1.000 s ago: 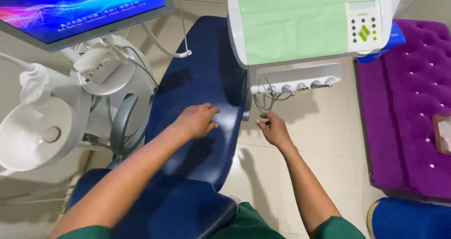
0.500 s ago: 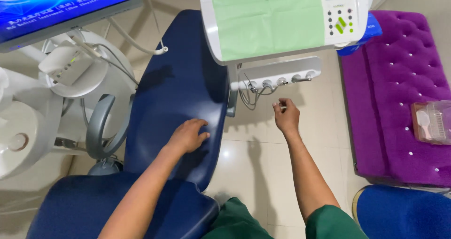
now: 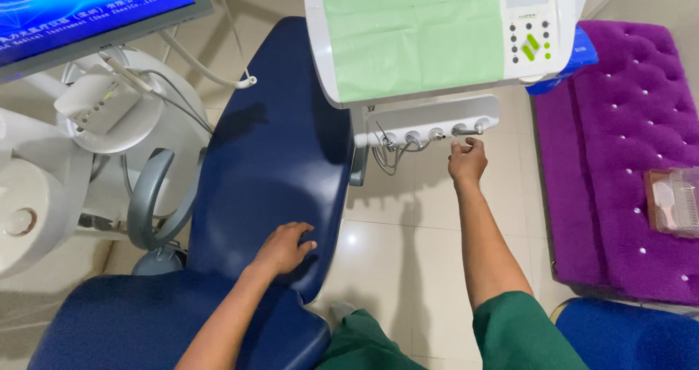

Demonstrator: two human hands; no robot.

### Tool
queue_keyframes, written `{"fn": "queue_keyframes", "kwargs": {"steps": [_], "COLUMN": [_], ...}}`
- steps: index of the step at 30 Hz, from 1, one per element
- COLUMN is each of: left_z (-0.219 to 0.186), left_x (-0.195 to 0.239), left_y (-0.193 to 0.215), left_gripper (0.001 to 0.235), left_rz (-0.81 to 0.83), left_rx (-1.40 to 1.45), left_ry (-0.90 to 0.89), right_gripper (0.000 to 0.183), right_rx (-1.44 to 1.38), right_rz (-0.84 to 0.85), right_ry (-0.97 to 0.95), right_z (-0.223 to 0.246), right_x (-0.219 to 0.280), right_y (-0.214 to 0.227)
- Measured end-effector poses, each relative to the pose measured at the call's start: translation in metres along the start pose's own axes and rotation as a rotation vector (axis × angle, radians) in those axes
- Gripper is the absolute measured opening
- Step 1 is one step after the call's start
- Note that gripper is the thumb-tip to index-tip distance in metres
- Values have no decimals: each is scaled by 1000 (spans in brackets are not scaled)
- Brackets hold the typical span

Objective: The person adjusts the dental chair and manipulates various dental handpieces and hoses attached to the unit. They also adjust the overhead dental light and interact with the control panel.

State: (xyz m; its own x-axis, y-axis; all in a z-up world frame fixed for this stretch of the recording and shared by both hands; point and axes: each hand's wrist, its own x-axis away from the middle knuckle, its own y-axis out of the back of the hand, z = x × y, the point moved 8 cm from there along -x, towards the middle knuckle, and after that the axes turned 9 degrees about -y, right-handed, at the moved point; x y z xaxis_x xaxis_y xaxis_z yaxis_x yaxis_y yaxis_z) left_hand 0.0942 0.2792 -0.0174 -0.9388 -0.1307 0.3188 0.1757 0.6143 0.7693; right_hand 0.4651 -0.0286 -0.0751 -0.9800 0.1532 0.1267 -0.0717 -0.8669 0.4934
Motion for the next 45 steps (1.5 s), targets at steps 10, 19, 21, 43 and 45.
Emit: {"fn": "queue_keyframes", "kwargs": {"steps": [10,19,21,43,45], "left_z": [-9,-6,-5,32,34], "left_x": [16,34,39,69,72], "left_y": [17,19,14,-63,-58], "left_gripper": [45,44,44,35,35], "left_rz": [-3,-90,-77,-345,-384], "left_rx": [62,108,121,88,95], "left_ry": [120,99,138,98,128], "right_gripper": [23,18,19,27,26], "right_rx": [-67,-190,-274,-368,-393], "right_rz": [-79,-52,33,604,653], "right_ry": [78,392,417,468,470], "right_z": [-3,47,49,89,85], "right_x": [-42,37,50,84,72], "right_y": [3,73,84,54,34]}}
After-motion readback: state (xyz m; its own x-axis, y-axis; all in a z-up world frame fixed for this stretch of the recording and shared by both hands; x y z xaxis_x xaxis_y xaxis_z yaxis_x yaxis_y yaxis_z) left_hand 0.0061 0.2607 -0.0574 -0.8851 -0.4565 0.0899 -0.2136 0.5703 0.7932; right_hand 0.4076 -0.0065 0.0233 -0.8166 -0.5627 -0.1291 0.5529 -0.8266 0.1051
